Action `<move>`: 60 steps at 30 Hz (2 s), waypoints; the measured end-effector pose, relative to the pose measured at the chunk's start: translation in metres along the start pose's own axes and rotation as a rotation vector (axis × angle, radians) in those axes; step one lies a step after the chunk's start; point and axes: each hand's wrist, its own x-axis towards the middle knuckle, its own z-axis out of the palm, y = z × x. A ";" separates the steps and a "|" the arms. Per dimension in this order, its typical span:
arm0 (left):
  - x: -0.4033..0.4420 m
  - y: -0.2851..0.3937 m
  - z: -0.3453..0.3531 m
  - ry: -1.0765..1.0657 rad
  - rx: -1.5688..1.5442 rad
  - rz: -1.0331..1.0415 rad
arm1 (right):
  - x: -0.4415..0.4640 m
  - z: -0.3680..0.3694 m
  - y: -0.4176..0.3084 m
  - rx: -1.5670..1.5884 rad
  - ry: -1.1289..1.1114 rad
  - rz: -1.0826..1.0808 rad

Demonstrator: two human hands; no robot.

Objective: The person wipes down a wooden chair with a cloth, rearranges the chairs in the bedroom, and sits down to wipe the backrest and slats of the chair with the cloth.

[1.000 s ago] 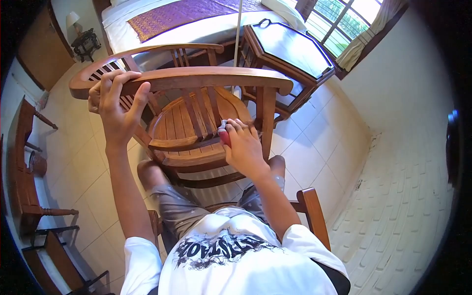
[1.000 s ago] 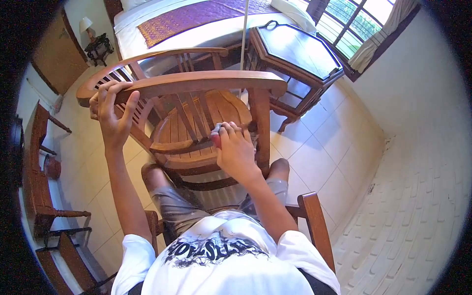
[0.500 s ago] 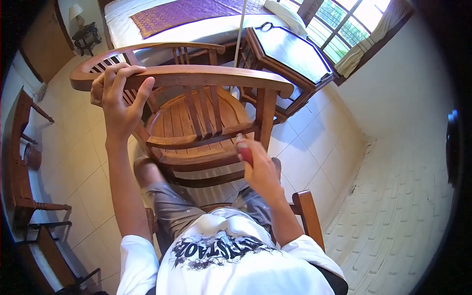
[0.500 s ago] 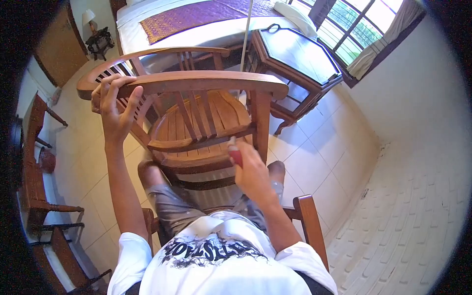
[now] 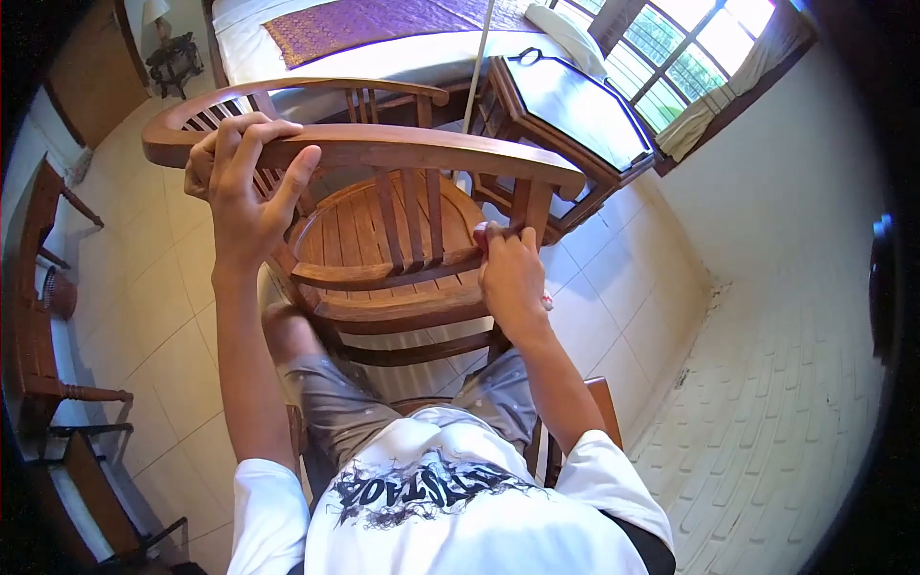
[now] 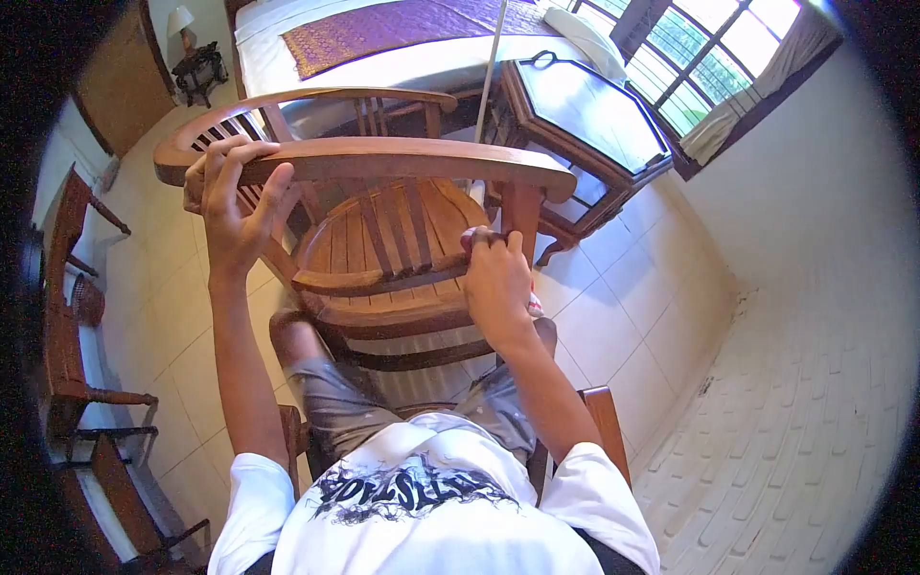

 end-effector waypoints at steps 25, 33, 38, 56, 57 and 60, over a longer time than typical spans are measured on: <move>-0.001 0.004 0.009 0.050 -0.035 -0.015 | -0.011 -0.002 -0.022 0.306 -0.145 0.028; 0.000 -0.002 0.011 0.045 -0.058 -0.009 | -0.010 0.008 -0.014 0.451 -0.207 0.135; -0.001 -0.003 0.008 0.030 -0.057 -0.020 | -0.021 0.006 -0.013 0.471 -0.204 0.061; -0.002 -0.001 0.011 0.062 0.073 0.000 | -0.016 0.009 -0.025 0.318 -0.167 -0.011; -0.001 -0.001 0.011 0.060 0.070 0.001 | -0.018 0.008 -0.024 0.317 -0.167 -0.007; -0.001 -0.003 0.009 0.051 0.078 0.016 | -0.027 0.005 -0.019 0.349 -0.160 -0.017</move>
